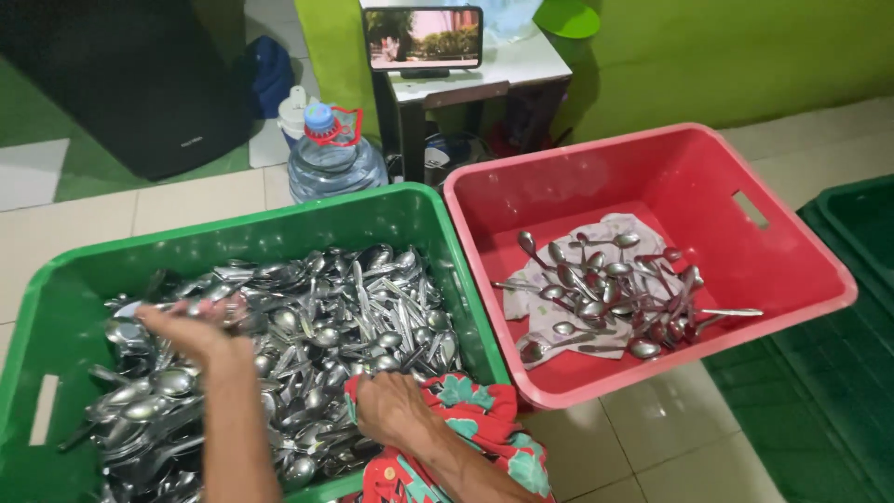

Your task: The person polishes metal spoons individually with a cloth and transfers them between bins.

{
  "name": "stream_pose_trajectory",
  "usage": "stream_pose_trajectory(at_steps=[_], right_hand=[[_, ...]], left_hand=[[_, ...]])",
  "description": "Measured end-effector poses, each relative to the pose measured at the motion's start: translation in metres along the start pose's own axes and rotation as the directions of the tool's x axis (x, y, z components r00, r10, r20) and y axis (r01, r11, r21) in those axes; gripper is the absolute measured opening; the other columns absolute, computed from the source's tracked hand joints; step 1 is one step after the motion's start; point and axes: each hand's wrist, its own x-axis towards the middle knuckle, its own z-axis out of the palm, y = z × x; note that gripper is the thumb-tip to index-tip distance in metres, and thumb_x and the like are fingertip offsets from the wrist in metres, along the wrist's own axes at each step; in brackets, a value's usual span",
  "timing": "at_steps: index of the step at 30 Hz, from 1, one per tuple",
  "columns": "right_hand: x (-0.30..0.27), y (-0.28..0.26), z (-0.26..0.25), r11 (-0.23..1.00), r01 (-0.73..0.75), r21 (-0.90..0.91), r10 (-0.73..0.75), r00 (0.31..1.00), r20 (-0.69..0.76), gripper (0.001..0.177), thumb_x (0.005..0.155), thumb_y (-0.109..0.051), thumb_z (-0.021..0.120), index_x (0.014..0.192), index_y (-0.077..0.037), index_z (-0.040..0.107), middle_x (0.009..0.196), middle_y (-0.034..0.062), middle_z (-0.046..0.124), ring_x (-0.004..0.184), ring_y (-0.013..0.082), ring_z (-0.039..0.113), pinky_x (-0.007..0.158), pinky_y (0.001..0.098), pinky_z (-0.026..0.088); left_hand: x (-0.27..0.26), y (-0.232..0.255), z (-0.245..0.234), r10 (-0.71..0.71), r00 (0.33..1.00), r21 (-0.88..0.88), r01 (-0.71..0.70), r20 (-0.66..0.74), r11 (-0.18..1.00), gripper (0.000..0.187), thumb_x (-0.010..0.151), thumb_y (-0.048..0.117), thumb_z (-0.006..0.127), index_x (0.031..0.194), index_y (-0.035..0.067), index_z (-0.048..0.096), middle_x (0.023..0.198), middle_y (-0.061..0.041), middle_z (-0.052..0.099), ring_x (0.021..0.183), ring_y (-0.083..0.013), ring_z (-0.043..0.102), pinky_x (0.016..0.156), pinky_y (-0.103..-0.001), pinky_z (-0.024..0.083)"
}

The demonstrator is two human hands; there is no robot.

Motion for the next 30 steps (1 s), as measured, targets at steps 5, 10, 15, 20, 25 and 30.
stream_pose_trajectory(at_steps=[5,10,15,20,25,30], right_hand=[[0.006,0.019,0.023,0.999,0.037,-0.031,-0.032,0.988,0.154,0.024,0.081,-0.018,0.071,0.087,0.004,0.07,0.087,0.0295,0.069,0.083,0.0456,0.069,0.077,0.0525,0.055],[0.021,0.065,0.051,0.944,0.326,0.043,-0.289,0.884,-0.368,0.032,0.087,-0.026,0.066,0.104,0.001,0.068,0.099,0.0243,0.072,0.092,0.0454,0.071,0.078,0.0523,0.054],[0.019,0.049,0.024,0.973,0.148,0.177,-0.059,0.902,-0.427,0.034,0.085,-0.024,0.062,0.108,0.001,0.067,0.098,0.0235,0.072,0.09,0.0459,0.071,0.075,0.0531,0.055],[0.013,0.031,-0.002,0.948,-0.198,0.248,0.268,0.918,-0.292,0.029,0.091,-0.02,0.056,0.103,0.005,0.064,0.084,0.0293,0.069,0.082,0.0484,0.069,0.076,0.0586,0.053],[0.012,0.023,-0.001,0.961,-0.178,0.213,0.227,0.946,-0.231,0.026,0.089,-0.019,0.056,0.094,0.005,0.065,0.081,0.0318,0.068,0.081,0.0501,0.067,0.076,0.0594,0.052],[0.016,0.022,-0.002,0.97,-0.159,0.184,0.204,0.943,-0.264,0.027,0.089,-0.021,0.057,0.094,0.004,0.065,0.084,0.0311,0.068,0.082,0.0499,0.067,0.075,0.06,0.052]], left_hand=[[-0.159,0.002,0.081,-0.084,0.735,-0.056,0.164,0.673,0.985,0.077,0.096,0.075,0.026,0.122,0.008,0.054,0.107,-0.015,0.07,0.1,-0.0297,0.068,0.086,-0.047,0.053],[-0.218,-0.025,0.048,-0.223,0.381,0.39,-0.449,0.897,0.804,0.042,0.103,0.03,0.058,0.133,0.002,0.065,0.13,-0.01,0.069,0.123,-0.0192,0.062,0.106,-0.035,0.046],[-0.216,0.007,-0.012,-0.057,0.531,0.393,-0.546,0.845,0.739,0.03,0.102,0.023,0.057,0.121,0.005,0.071,0.106,-0.009,0.08,0.098,-0.0154,0.073,0.088,-0.031,0.056],[-0.129,0.003,-0.056,0.029,0.74,0.627,-0.589,0.672,0.51,0.027,0.101,0.018,0.056,0.119,0.006,0.072,0.088,-0.006,0.079,0.074,-0.0164,0.072,0.067,-0.033,0.054],[-0.049,-0.04,-0.064,0.104,0.75,0.743,-0.662,0.653,0.101,0.021,0.1,0.021,0.061,0.108,0.009,0.076,0.092,-0.012,0.077,0.078,-0.0271,0.073,0.076,-0.042,0.055],[-0.025,-0.091,-0.036,0.177,0.565,0.592,-0.762,0.806,-0.264,0.032,0.084,0.03,0.072,0.104,0.006,0.073,0.103,-0.016,0.073,0.097,-0.0348,0.07,0.084,-0.048,0.052]])
